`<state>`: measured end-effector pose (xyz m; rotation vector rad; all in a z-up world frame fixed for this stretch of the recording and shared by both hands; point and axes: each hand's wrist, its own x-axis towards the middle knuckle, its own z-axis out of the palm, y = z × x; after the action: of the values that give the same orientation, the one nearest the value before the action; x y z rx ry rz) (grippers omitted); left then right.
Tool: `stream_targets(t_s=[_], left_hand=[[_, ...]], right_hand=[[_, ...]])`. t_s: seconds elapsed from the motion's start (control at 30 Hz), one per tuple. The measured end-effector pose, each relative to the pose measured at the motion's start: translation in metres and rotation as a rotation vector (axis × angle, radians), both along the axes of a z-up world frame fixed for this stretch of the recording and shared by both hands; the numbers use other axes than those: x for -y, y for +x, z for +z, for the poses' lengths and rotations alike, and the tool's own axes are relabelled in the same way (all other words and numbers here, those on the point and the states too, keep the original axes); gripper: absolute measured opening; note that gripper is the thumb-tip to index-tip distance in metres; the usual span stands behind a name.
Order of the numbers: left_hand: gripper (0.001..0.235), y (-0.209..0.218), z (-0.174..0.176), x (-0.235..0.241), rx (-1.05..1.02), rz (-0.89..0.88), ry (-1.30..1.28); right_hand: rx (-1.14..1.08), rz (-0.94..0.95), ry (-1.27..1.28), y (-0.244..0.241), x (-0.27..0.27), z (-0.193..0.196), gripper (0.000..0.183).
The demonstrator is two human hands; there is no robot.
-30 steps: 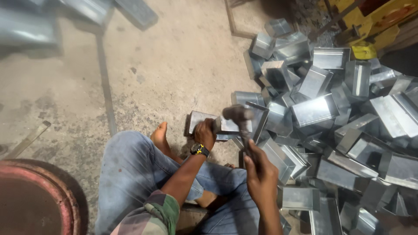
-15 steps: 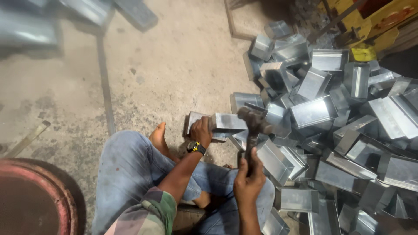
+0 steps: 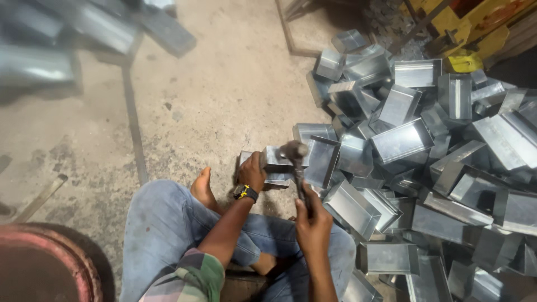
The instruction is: The person uses a hammer to shape metal boxes, striking the edges and seams of small rectangular containers while sitting among a large pile of similar metal parts.
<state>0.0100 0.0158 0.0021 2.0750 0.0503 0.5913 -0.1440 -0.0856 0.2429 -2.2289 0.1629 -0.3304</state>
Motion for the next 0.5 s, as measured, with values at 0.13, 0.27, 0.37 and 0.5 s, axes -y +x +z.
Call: stream_targets(t_s=[0.13, 0.27, 0.37, 0.5], left_hand=[[0.049, -0.003, 0.001, -0.022, -0.193, -0.050, 0.033], [0.047, 0.003, -0.002, -0.032, -0.124, -0.053, 0.050], [0.048, 0.004, -0.005, -0.029, -0.070, -0.046, 0.028], [0.042, 0.001, -0.008, -0.031, -0.029, -0.016, -0.009]], right_hand=[[0.216, -0.072, 0.266, -0.017, 0.033, 0.000, 0.042], [0.447, -0.040, 0.479, -0.013, 0.047, -0.012, 0.043], [0.285, -0.054, 0.165, 0.009, 0.048, -0.014, 0.046], [-0.169, -0.004, -0.191, 0.020, 0.066, 0.006, 0.050]])
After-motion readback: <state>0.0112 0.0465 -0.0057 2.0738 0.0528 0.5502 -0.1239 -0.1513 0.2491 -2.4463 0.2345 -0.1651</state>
